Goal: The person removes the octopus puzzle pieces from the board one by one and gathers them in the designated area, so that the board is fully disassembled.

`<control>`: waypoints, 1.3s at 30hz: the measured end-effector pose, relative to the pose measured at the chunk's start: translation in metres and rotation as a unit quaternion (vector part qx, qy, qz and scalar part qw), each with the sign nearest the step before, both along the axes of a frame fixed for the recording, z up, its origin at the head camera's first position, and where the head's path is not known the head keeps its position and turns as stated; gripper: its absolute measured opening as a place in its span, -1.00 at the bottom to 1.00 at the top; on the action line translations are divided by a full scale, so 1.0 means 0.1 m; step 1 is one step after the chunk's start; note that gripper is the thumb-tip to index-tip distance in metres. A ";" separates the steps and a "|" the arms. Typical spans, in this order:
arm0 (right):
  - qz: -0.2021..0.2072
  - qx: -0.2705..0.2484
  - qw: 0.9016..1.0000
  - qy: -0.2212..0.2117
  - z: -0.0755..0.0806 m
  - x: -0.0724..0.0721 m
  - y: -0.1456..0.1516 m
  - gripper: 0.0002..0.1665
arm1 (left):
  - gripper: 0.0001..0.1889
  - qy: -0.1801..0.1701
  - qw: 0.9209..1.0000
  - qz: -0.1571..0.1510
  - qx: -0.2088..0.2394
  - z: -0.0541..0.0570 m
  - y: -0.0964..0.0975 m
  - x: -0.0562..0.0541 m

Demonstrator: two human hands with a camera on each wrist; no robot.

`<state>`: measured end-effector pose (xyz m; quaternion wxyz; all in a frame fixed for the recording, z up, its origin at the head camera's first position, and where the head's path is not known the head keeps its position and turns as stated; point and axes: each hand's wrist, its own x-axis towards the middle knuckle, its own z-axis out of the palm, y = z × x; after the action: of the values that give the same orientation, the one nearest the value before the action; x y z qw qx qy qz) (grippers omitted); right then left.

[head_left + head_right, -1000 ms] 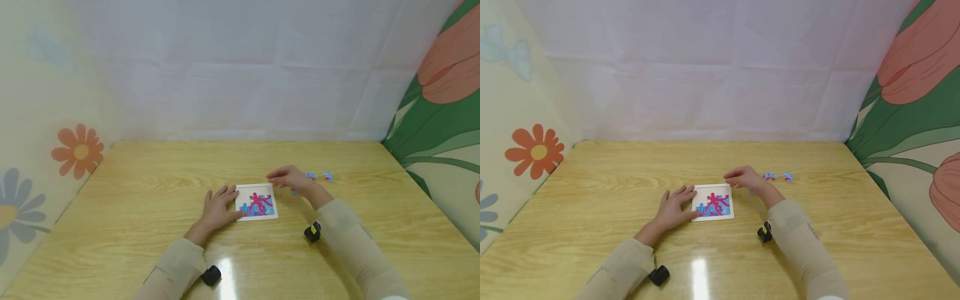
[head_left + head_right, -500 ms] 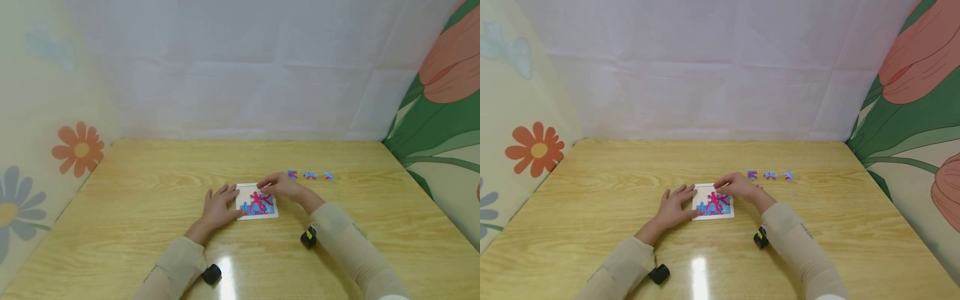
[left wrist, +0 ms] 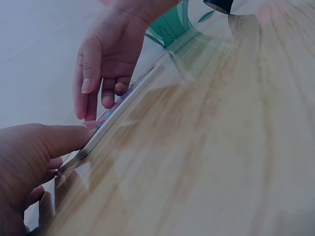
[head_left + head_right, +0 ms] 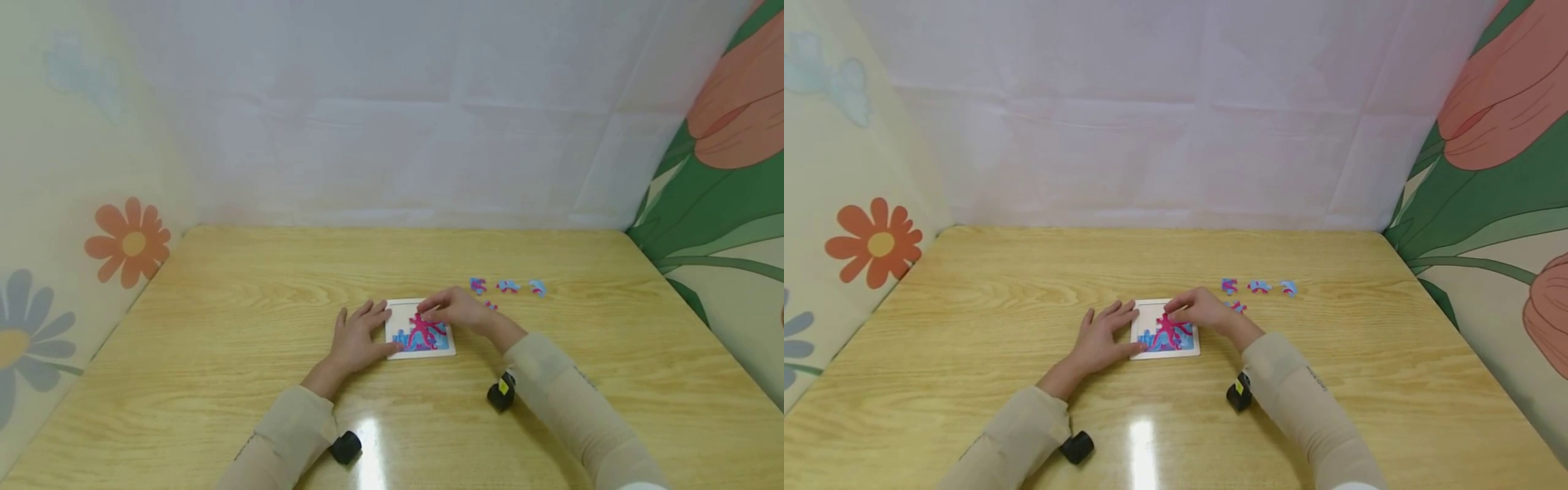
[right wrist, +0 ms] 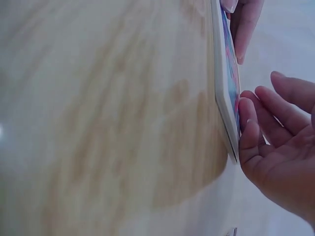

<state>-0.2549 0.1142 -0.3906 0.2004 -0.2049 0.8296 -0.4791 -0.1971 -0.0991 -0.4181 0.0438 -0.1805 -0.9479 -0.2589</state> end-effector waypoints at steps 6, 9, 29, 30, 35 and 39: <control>-0.002 0.013 1.000 0.006 -0.02 -0.01 0.00 -0.72 | -0.29 -0.003 1.000 0.002 0.001 0.00 0.01 0.00; 0.003 0.012 1.000 0.007 -0.03 -0.01 0.00 -0.71 | -0.29 -0.004 1.000 0.002 0.000 0.00 0.01 0.00; -0.004 0.015 1.000 -0.013 0.01 0.01 -0.03 -0.72 | -0.30 -0.004 1.000 -0.002 0.002 0.01 0.00 0.01; -0.006 0.015 1.000 -0.015 0.02 0.01 -0.04 -0.72 | -0.30 -0.004 1.000 -0.003 0.003 0.01 0.01 0.01; -0.014 0.024 1.000 -0.014 0.02 0.00 -0.06 -0.72 | -0.30 -0.005 1.000 -0.004 0.006 0.01 0.01 0.01; -0.017 0.032 0.999 -0.012 0.01 -0.02 -0.09 -0.73 | -0.30 -0.005 1.000 -0.003 0.007 0.01 0.01 0.01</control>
<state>-0.2570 0.1057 -0.3897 0.2085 -0.1780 0.8456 -0.4580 -0.1965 -0.0985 -0.4167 0.0394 -0.1817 -0.9457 -0.2667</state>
